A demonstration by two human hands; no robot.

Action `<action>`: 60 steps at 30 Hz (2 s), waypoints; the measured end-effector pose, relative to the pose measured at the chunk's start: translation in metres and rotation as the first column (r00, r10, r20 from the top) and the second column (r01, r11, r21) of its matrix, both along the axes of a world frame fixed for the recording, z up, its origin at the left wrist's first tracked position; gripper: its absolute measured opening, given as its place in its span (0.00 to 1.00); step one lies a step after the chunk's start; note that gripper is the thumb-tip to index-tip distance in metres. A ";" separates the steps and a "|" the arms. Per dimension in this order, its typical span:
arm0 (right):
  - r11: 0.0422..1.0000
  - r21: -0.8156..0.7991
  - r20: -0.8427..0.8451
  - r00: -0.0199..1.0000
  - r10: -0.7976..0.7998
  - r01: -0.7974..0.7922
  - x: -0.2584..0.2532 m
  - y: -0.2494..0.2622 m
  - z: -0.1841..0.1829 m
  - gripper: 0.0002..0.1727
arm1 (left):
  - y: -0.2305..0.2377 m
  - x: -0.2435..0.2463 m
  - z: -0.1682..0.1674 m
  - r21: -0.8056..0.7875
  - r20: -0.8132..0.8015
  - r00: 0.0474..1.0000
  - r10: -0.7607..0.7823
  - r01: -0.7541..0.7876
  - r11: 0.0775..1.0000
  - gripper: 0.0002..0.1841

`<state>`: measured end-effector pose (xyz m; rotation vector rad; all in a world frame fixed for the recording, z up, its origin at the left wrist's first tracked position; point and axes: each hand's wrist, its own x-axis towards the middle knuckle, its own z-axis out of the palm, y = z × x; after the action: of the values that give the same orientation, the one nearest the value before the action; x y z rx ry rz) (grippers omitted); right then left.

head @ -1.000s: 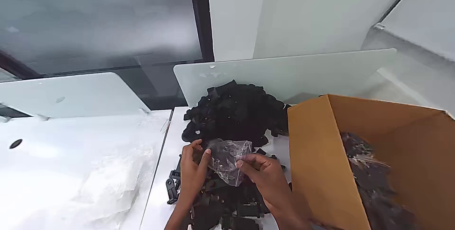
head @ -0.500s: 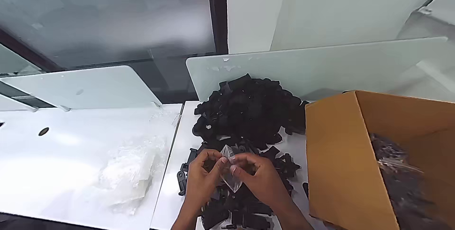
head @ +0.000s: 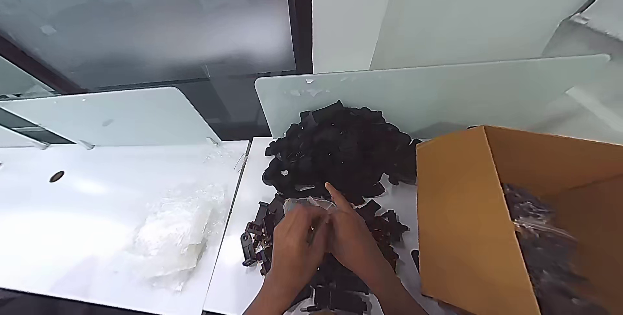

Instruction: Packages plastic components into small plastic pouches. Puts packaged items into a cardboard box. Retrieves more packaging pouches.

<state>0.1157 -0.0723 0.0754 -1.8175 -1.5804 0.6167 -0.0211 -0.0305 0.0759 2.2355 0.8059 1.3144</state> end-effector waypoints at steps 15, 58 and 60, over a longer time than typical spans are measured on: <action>0.987 0.119 -0.898 0.435 0.061 0.107 0.008 0.000 -0.047 0.26 | 0.036 -0.042 -0.046 -0.778 0.408 0.913 0.014 0.339 0.528 0.35; 0.673 0.638 -0.715 0.615 0.334 0.376 0.025 0.004 0.048 0.11 | 0.034 -0.020 -0.082 -0.749 0.662 0.643 0.385 0.595 0.293 0.14; 0.644 0.640 -0.725 0.606 0.327 0.418 0.029 0.006 0.054 0.10 | 0.037 -0.025 -0.085 -0.747 0.664 0.655 0.360 0.593 0.299 0.16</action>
<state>0.1449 -0.0667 0.1293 -0.6935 -0.8785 0.4899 -0.0463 0.0068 -0.0086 0.5795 0.7049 1.0143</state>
